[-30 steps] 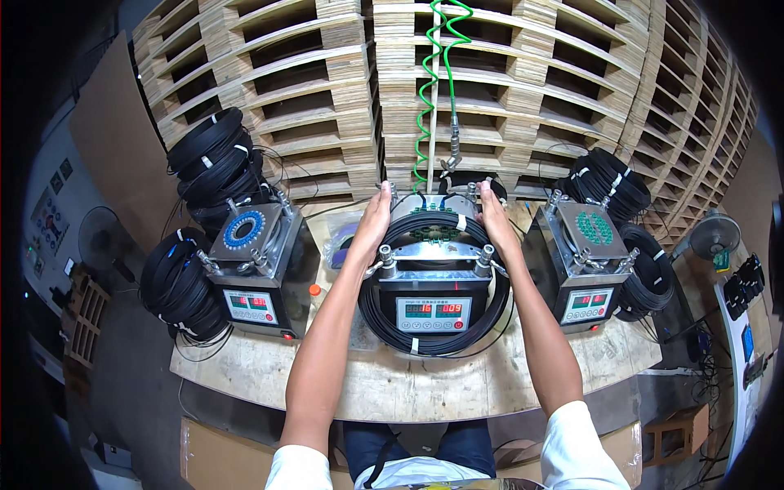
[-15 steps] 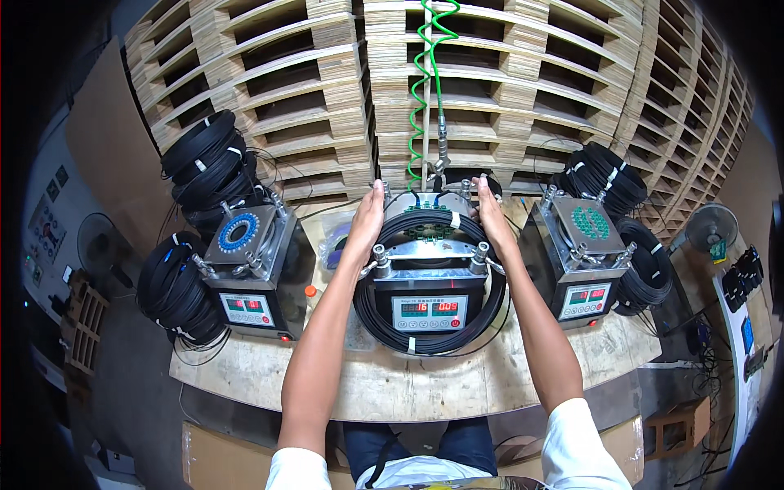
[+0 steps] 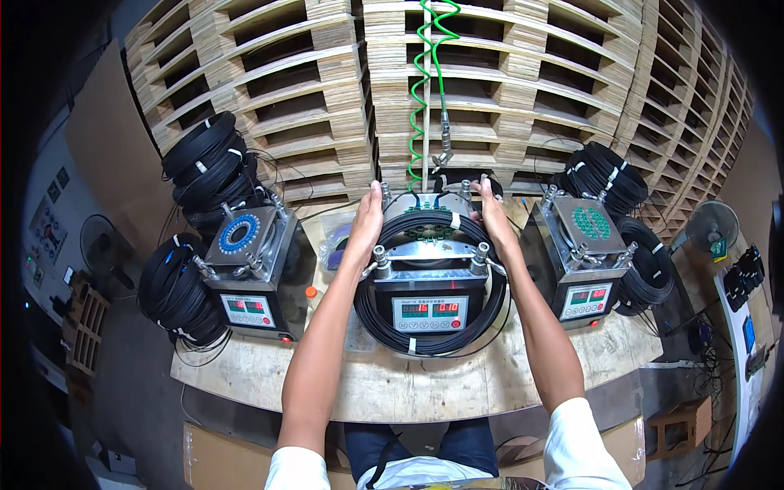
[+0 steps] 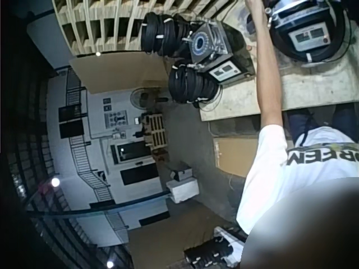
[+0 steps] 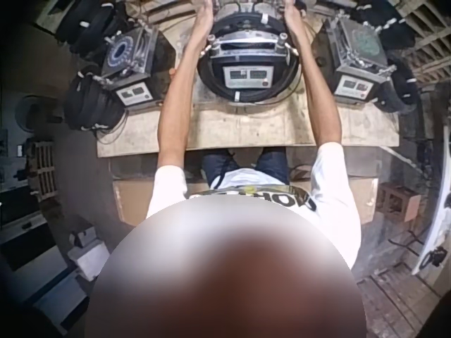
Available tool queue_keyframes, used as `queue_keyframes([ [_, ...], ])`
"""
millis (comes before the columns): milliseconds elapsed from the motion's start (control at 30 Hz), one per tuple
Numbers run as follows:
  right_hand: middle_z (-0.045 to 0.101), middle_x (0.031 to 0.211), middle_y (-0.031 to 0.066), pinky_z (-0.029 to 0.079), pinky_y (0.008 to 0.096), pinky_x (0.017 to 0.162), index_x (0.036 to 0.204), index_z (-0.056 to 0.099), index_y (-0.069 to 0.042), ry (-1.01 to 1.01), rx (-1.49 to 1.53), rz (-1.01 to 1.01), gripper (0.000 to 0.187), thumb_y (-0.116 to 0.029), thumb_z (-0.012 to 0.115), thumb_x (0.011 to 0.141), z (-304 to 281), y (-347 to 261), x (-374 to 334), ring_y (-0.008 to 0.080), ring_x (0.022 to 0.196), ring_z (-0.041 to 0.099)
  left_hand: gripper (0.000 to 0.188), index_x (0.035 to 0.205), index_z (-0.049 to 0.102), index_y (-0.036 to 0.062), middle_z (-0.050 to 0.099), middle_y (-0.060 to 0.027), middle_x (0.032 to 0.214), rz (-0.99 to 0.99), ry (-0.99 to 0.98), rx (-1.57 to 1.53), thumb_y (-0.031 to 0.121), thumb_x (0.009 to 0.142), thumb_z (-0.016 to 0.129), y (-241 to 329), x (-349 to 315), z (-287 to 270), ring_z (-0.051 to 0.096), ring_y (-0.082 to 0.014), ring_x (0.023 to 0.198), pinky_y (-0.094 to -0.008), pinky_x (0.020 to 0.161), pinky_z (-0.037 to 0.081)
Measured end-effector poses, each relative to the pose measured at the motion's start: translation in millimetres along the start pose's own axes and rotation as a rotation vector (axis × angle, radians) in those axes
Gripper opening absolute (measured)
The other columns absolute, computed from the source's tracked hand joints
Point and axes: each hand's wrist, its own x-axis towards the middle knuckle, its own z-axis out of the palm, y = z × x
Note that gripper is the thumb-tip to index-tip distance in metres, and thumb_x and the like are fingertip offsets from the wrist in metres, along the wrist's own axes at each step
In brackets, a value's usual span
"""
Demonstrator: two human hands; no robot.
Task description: Operating a machine to polish fiber optic cable connectors, including cleaning the polishing plate with an air hose and applying polishing fluid.
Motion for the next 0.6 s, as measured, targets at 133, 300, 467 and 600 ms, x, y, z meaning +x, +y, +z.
queue_keyframes([
  [133,0.062,0.099,0.0083,0.045,0.0280,0.075,0.151,0.049,-0.012,0.047,0.007,-0.049,0.084,-0.075,0.027,0.100,2.0,1.7,1.0,0.0128,0.077,0.051,0.085,0.143,0.049,-0.0059,0.057,-0.0128,0.130,-0.040,-0.008,0.003,0.067,0.103,0.033,3.3,-1.7,-3.1,0.052,-0.0184,0.097,-0.0311,0.095,0.042],
  [300,0.054,0.084,0.0031,0.042,0.0266,0.075,0.154,0.044,-0.013,0.017,0.013,-0.034,0.085,-0.076,0.028,0.099,5.2,-3.4,-4.7,0.0120,0.075,0.047,0.086,0.146,0.045,-0.0068,0.052,-0.0256,0.145,-0.096,-0.014,0.009,0.067,0.103,0.035,0.1,1.3,-6.3,0.046,-0.0333,0.139,-0.0393,0.114,0.034],
  [467,0.058,0.088,0.0055,0.042,0.0251,0.073,0.152,0.046,-0.009,0.015,-0.006,-0.027,0.086,-0.075,0.028,0.100,3.3,-1.3,-2.3,0.0119,0.074,0.050,0.085,0.143,0.050,-0.0025,0.056,-0.0082,0.111,-0.035,0.032,0.032,0.070,0.102,0.033,-1.0,0.6,-0.5,0.048,-0.0173,0.095,-0.0325,0.090,0.041],
  [600,0.064,0.115,0.0081,0.046,0.0272,0.077,0.150,0.048,-0.008,0.042,-0.057,-0.048,0.084,-0.073,0.027,0.101,0.2,1.2,-1.4,0.0121,0.077,0.053,0.085,0.152,0.037,-0.0053,0.040,-0.0261,0.156,-0.074,-0.068,-0.015,0.065,0.104,0.032,8.4,-4.9,1.3,0.034,-0.0337,0.149,-0.0384,0.120,0.026],
])
